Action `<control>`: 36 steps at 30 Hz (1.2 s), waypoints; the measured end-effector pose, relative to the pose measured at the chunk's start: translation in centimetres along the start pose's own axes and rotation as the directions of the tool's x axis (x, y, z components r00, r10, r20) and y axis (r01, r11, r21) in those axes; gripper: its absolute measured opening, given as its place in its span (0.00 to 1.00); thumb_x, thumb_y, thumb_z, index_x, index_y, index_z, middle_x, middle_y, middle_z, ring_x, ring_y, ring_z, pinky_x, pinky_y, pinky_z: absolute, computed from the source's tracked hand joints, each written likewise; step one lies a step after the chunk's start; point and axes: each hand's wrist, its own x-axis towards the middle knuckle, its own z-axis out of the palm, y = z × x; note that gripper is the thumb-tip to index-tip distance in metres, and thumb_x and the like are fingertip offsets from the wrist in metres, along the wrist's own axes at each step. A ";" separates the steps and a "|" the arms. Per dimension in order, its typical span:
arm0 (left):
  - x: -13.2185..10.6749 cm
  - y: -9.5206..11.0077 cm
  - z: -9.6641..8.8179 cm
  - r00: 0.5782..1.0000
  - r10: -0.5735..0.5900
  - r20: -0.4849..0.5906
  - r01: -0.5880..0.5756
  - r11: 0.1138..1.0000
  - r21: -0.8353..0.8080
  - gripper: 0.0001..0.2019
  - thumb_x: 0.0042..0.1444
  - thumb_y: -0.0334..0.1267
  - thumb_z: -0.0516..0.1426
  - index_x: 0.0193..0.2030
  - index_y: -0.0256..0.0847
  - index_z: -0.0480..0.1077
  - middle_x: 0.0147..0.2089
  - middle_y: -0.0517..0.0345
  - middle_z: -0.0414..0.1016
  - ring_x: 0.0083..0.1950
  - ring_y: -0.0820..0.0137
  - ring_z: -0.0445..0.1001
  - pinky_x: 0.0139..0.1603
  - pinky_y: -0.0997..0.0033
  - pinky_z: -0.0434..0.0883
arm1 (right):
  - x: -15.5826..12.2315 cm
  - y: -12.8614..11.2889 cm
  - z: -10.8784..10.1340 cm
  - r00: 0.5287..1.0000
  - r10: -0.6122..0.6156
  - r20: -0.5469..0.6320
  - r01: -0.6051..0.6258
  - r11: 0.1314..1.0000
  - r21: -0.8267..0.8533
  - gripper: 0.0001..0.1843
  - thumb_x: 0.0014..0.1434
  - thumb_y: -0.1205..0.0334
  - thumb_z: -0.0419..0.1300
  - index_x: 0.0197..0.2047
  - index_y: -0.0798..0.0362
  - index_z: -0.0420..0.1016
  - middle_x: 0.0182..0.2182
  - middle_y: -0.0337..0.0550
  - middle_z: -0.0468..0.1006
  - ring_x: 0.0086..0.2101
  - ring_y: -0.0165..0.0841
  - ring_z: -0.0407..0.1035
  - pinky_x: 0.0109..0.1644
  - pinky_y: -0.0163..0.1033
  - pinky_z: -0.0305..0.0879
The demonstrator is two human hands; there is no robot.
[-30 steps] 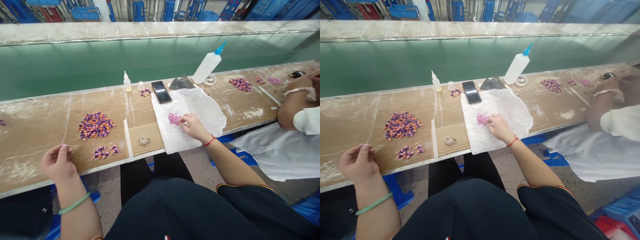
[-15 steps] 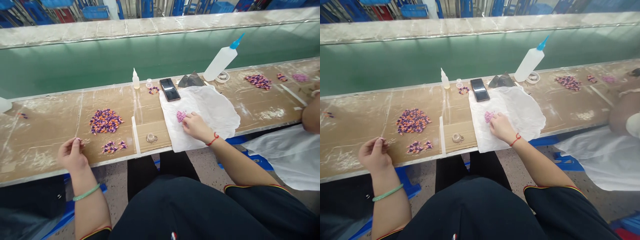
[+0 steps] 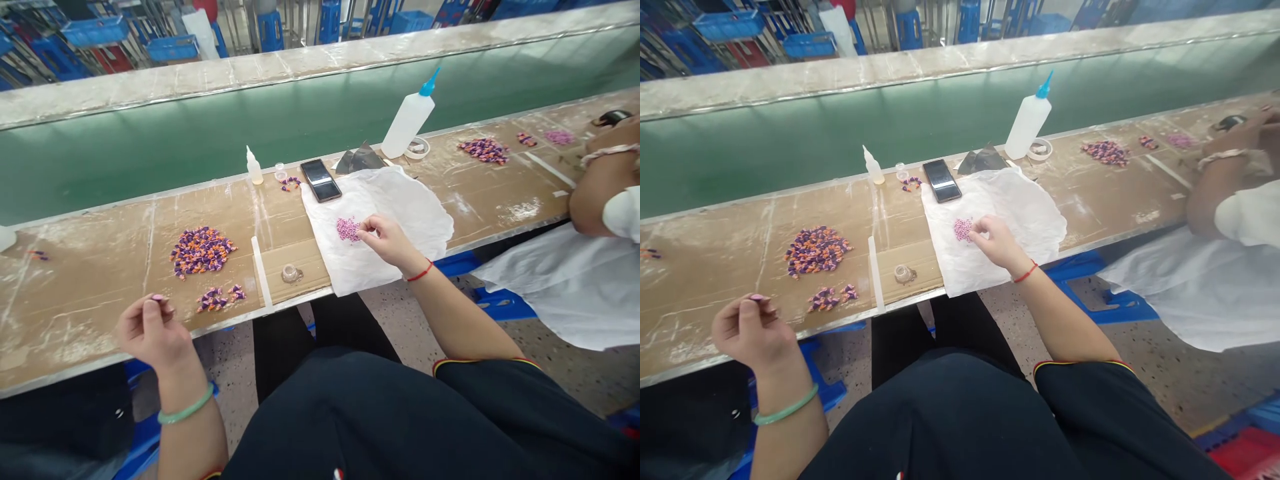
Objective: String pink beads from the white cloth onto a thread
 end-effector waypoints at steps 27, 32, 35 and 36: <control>-11.3 4.5 1.1 0.775 -0.072 0.628 0.217 0.964 -0.157 0.08 0.54 0.45 0.68 0.31 0.43 0.81 0.25 0.57 0.77 0.20 0.76 0.68 0.21 0.75 0.66 | -1.2 -5.3 0.5 0.991 -0.098 0.091 0.074 0.970 0.231 0.11 0.69 0.57 0.47 0.35 0.49 0.62 0.32 0.45 0.68 0.35 0.39 0.64 0.42 0.45 0.65; -13.4 6.8 4.4 0.581 -0.102 0.808 0.334 0.935 -0.121 0.09 0.56 0.47 0.67 0.39 0.46 0.83 0.27 0.55 0.78 0.21 0.74 0.68 0.22 0.71 0.67 | -3.2 -11.5 0.7 0.992 -0.105 0.071 0.000 0.557 0.830 0.17 0.68 0.44 0.55 0.36 0.48 0.62 0.35 0.42 0.65 0.35 0.37 0.62 0.41 0.43 0.64; -14.2 7.3 5.1 0.562 -0.115 0.819 0.392 0.909 -0.142 0.15 0.55 0.50 0.67 0.46 0.48 0.82 0.28 0.56 0.77 0.23 0.75 0.68 0.26 0.69 0.69 | -3.5 -13.8 1.1 0.992 -0.127 -0.022 0.087 0.540 0.837 0.16 0.69 0.46 0.55 0.35 0.47 0.63 0.35 0.42 0.64 0.35 0.37 0.62 0.40 0.43 0.63; -14.5 7.3 5.1 0.559 -0.121 0.820 0.409 0.901 -0.146 0.16 0.55 0.51 0.67 0.47 0.48 0.82 0.28 0.57 0.76 0.23 0.75 0.68 0.27 0.68 0.69 | -3.5 -14.3 1.3 0.988 -0.141 -0.056 0.126 0.557 0.821 0.15 0.69 0.47 0.55 0.35 0.47 0.63 0.35 0.42 0.64 0.35 0.38 0.62 0.39 0.44 0.64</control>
